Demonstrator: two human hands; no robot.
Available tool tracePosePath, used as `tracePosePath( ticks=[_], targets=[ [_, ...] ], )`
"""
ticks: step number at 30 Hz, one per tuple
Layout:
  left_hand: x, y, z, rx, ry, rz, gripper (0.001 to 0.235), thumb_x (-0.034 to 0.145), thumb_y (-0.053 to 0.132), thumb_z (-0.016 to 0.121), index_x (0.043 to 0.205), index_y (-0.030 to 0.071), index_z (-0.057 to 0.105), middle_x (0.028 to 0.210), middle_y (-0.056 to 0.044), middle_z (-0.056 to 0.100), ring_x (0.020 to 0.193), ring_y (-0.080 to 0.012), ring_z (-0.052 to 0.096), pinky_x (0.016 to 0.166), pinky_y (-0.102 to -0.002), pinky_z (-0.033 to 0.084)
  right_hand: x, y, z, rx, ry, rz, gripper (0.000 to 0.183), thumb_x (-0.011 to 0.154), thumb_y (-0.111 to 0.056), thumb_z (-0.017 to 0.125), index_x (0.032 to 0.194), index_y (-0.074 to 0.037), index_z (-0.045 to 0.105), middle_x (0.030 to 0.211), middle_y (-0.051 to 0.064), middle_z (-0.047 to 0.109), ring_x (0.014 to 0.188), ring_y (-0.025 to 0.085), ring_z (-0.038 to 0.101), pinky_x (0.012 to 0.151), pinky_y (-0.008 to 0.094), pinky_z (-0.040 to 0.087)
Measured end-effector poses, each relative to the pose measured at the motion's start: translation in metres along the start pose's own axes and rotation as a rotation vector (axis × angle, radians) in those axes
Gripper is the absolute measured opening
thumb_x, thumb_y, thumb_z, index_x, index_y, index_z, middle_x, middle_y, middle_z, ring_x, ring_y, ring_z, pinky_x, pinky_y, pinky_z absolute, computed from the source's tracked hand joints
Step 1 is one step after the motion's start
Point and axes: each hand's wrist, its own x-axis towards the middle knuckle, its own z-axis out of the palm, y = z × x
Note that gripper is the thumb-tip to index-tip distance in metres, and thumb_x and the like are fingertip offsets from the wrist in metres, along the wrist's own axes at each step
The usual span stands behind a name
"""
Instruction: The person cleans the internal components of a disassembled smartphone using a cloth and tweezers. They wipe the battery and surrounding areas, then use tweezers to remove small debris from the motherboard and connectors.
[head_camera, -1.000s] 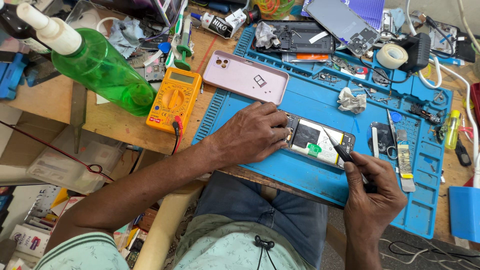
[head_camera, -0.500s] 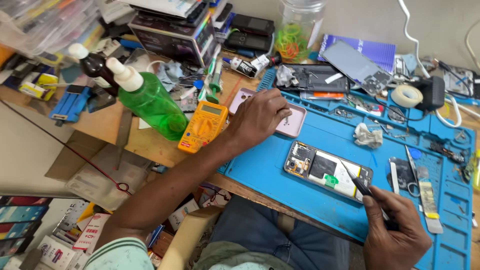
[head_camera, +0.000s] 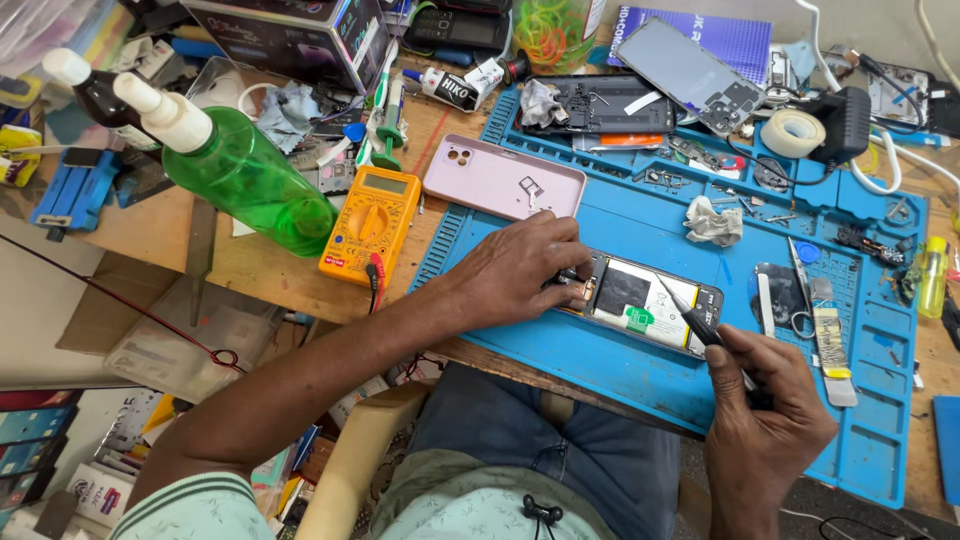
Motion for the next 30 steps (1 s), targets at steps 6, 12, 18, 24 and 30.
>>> tracePosePath(
  ticks=[6,12,18,24,30],
  targets=[
    [0.003,0.011,-0.001,0.043,-0.029,0.029,0.03,0.079,0.024,0.084,0.099,0.01,0.067,0.097,-0.008,0.057,0.097,-0.03,0.059,0.084,-0.044,0.051,-0.001,-0.001,0.001,0.008,-0.003,0.019,0.016,0.1,0.0,0.077,0.116,-0.002,0.074,0.109,0.006,0.07,0.098,0.009,0.066,0.086,0.023,0.055],
    [0.003,0.024,0.002,0.17,-0.073,0.01,0.029,0.078,0.023,0.082,0.095,0.004,0.068,0.099,-0.01,0.058,0.1,-0.0299,0.058,0.087,-0.044,0.051,0.0,-0.001,0.001,0.009,-0.009,0.047,0.02,0.1,-0.002,0.077,0.119,-0.004,0.074,0.114,0.006,0.07,0.103,0.011,0.068,0.084,0.023,0.057],
    [-0.002,0.04,0.016,0.303,-0.061,0.001,0.03,0.078,0.025,0.08,0.09,0.001,0.068,0.099,-0.011,0.058,0.101,-0.0284,0.057,0.085,-0.044,0.05,-0.001,-0.001,0.0,0.006,-0.026,0.035,0.019,0.1,-0.002,0.076,0.119,-0.004,0.074,0.114,0.007,0.07,0.103,0.011,0.068,0.086,0.024,0.057],
    [0.001,0.048,0.01,0.416,-0.048,-0.024,0.032,0.082,0.017,0.076,0.107,0.0,0.065,0.103,-0.011,0.057,0.103,-0.0269,0.057,0.086,-0.041,0.051,0.001,0.004,-0.005,0.027,-0.04,0.033,0.02,0.099,0.001,0.076,0.119,-0.004,0.074,0.114,0.007,0.07,0.103,0.011,0.067,0.085,0.023,0.056],
    [-0.02,0.059,0.014,-0.571,0.118,-0.26,0.059,0.09,0.03,0.073,0.137,0.002,0.05,0.117,-0.009,0.066,0.104,-0.0234,0.065,0.093,-0.037,0.055,-0.003,-0.018,0.011,0.416,-0.128,0.222,0.026,0.095,0.006,0.072,0.118,-0.004,0.074,0.11,0.004,0.069,0.089,0.008,0.061,0.076,0.021,0.049]
  ],
)
